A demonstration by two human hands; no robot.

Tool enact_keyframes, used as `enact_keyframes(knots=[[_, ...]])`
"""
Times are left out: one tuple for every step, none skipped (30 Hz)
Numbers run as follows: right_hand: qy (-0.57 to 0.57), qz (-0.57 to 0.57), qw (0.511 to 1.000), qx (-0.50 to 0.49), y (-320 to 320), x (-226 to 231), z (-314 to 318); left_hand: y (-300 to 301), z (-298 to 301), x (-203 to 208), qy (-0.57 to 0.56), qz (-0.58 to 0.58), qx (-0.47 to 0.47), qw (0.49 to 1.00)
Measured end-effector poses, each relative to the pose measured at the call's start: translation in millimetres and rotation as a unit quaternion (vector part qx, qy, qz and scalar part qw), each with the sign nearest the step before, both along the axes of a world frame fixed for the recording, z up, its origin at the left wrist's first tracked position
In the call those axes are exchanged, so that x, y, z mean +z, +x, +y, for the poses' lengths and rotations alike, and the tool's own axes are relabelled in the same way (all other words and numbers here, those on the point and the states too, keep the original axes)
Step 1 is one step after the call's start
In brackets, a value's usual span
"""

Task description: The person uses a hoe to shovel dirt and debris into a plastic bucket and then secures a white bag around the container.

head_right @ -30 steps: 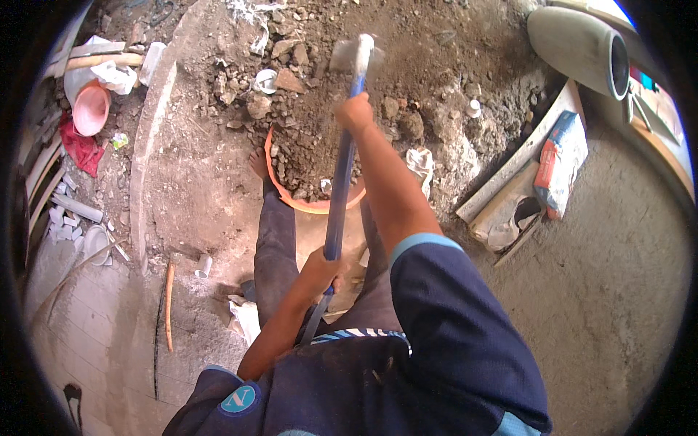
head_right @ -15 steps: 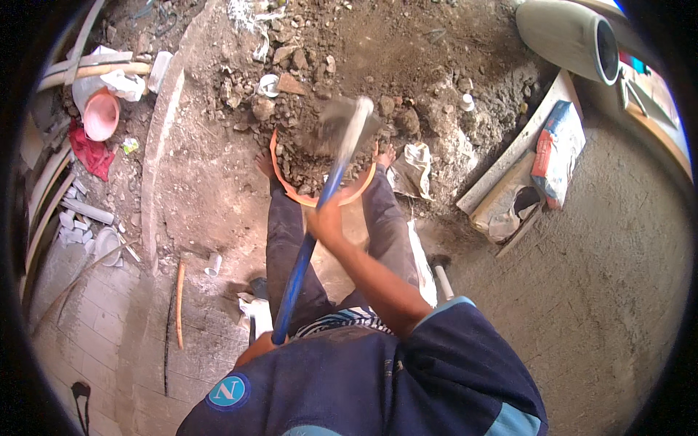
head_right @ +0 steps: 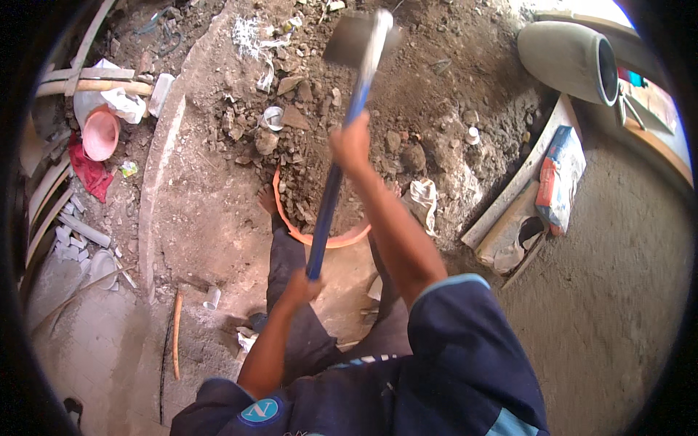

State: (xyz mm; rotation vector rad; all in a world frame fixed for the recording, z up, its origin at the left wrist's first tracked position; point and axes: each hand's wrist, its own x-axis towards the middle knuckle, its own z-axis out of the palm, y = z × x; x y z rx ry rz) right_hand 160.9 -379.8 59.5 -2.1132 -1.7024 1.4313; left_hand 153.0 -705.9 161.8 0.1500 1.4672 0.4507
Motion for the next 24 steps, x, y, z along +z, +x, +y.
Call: enact_keyframes(knots=[[-0.001,-0.01,1.0,0.009,-22,-14,34,5,24,-43,0.041,0.025,0.018,0.999],[-0.028,-0.016,0.999,0.019,-52,-6,62,-1,60,-65,0.042,-0.008,0.098,0.994],[0.049,-0.033,0.997,0.052,-55,-45,96,-3,100,-78,0.061,-0.046,0.134,0.988],[0.08,-0.09,0.987,0.106,-75,-49,113,-8,122,-83,0.07,-0.073,0.177,0.979],[0.089,-0.087,0.983,0.135,-90,-63,121,-12,134,-78,0.061,-0.085,0.219,0.97],[0.05,-0.07,0.987,0.136,-91,-76,123,-10,144,-70,0.048,-0.107,0.254,0.96],[0.025,-0.073,0.985,0.152,-101,-77,106,-10,140,-62,0.028,-0.121,0.289,0.949],[0.005,-0.076,0.983,0.165,-112,-73,91,-8,127,-57,0.016,-0.14,0.314,0.939],[-0.006,-0.085,0.98,0.179,-114,-78,77,-3,114,-47,0.01,-0.159,0.338,0.927],[-0.02,-0.095,0.976,0.195,-116,-80,56,-1,98,-35,0.002,-0.18,0.364,0.914],[-0.028,-0.123,0.972,0.2,-119,-79,42,-1,87,-27,0.009,-0.193,0.376,0.906],[-0.031,-0.11,0.967,0.228,-113,-66,25,-2,81,-10,-0.009,-0.188,0.366,0.911],[-0.042,-0.111,0.973,0.198,-98,-65,22,-4,82,8,-0.019,-0.191,0.349,0.917],[-0.074,-0.096,0.974,0.191,-86,-59,18,-3,78,27,-0.035,-0.188,0.337,0.922],[-0.107,-0.082,0.974,0.184,-74,-52,13,1,75,43,-0.045,-0.171,0.325,0.929],[-0.103,-0.106,0.97,0.194,-60,-47,5,9,74,54,-0.051,-0.158,0.312,0.936],[-0.102,-0.131,0.965,0.201,-47,-46,-3,16,72,64,-0.062,-0.146,0.297,0.942],[-0.102,-0.132,0.965,0.203,-35,-46,-9,26,66,71,-0.071,-0.144,0.294,0.942],[-0.102,-0.135,0.964,0.205,-23,-46,-14,36,59,75,-0.081,-0.143,0.291,0.943],[-0.103,-0.137,0.963,0.207,-11,-47,-19,45,54,79,-0.091,-0.143,0.287,0.943],[-0.134,-0.117,0.964,0.2,-4,-35,-24,48,48,87,-0.094,-0.134,0.263,0.951],[-0.134,-0.129,0.965,0.186,4,-24,-31,48,42,94,-0.1,-0.139,0.254,0.952],[-0.135,-0.14,0.966,0.173,12,-13,-39,46,35,103,-0.107,-0.144,0.246,0.953],[-0.134,-0.146,0.968,0.156,16,-1,-43,40,30,114,-0.111,-0.145,0.233,0.955]])
